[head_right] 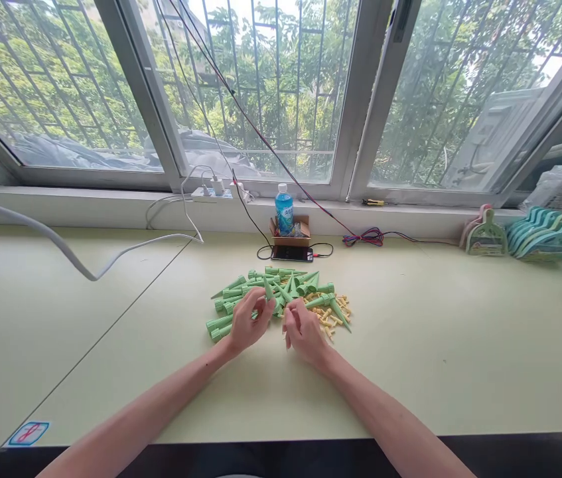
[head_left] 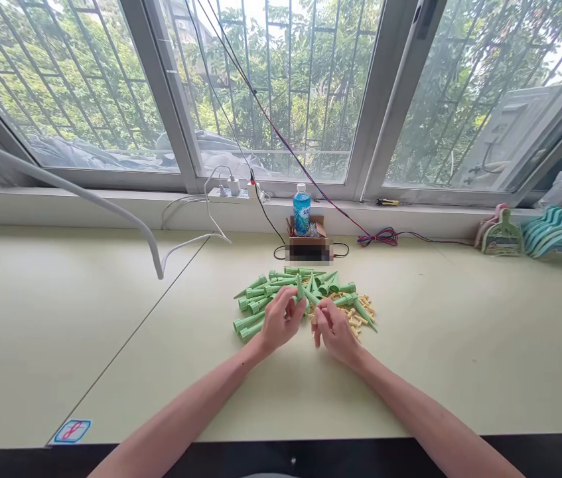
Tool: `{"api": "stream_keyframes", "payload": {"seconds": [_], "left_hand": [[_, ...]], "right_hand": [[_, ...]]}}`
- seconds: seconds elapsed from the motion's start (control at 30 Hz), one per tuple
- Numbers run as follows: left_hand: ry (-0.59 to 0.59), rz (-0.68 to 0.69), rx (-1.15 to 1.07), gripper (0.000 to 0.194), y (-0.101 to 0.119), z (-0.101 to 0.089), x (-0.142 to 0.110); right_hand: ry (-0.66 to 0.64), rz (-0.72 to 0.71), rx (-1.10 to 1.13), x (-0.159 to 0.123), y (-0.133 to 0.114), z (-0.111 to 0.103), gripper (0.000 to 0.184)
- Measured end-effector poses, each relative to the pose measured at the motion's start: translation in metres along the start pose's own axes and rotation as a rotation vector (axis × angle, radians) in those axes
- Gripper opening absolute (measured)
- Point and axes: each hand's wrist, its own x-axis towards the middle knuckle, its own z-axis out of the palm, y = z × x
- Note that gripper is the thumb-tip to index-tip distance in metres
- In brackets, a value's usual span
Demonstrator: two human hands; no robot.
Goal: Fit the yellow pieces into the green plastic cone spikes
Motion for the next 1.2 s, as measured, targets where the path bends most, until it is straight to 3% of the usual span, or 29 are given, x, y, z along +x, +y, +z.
{"api": "stream_keyframes", "payload": {"seconds": [0.17, 0.33, 0.5, 0.63, 0.77, 1.2], "left_hand": [[-0.036, 0.089, 0.034, 0.004, 0.004, -0.014, 0.006], [-0.023, 0.118, 0.081, 0.007, 0.007, -0.043, 0.002], [-0.047, 0.027, 0.134, 0.003, -0.002, -0.076, -0.005], [-0.033, -0.077, 0.207, 0.005, -0.012, -0.088, -0.008], [-0.016, -0.146, 0.281, 0.011, -0.02, -0.082, -0.009], [-0.051, -0.005, 0.434, 0.012, -0.026, -0.042, 0.001]], "right_hand": [[-0.094, -0.07, 0.052, -0.006, 0.001, 0.007, 0.018], [-0.296, -0.063, 0.099, -0.01, -0.007, 0.017, 0.019], [-0.354, -0.049, 0.098, -0.004, -0.01, 0.018, 0.024], [-0.316, -0.044, 0.086, 0.003, -0.004, 0.011, 0.027], [-0.279, -0.031, 0.09, 0.008, 0.001, 0.005, 0.028], [-0.198, -0.006, 0.102, 0.016, 0.019, -0.011, 0.022]]}}
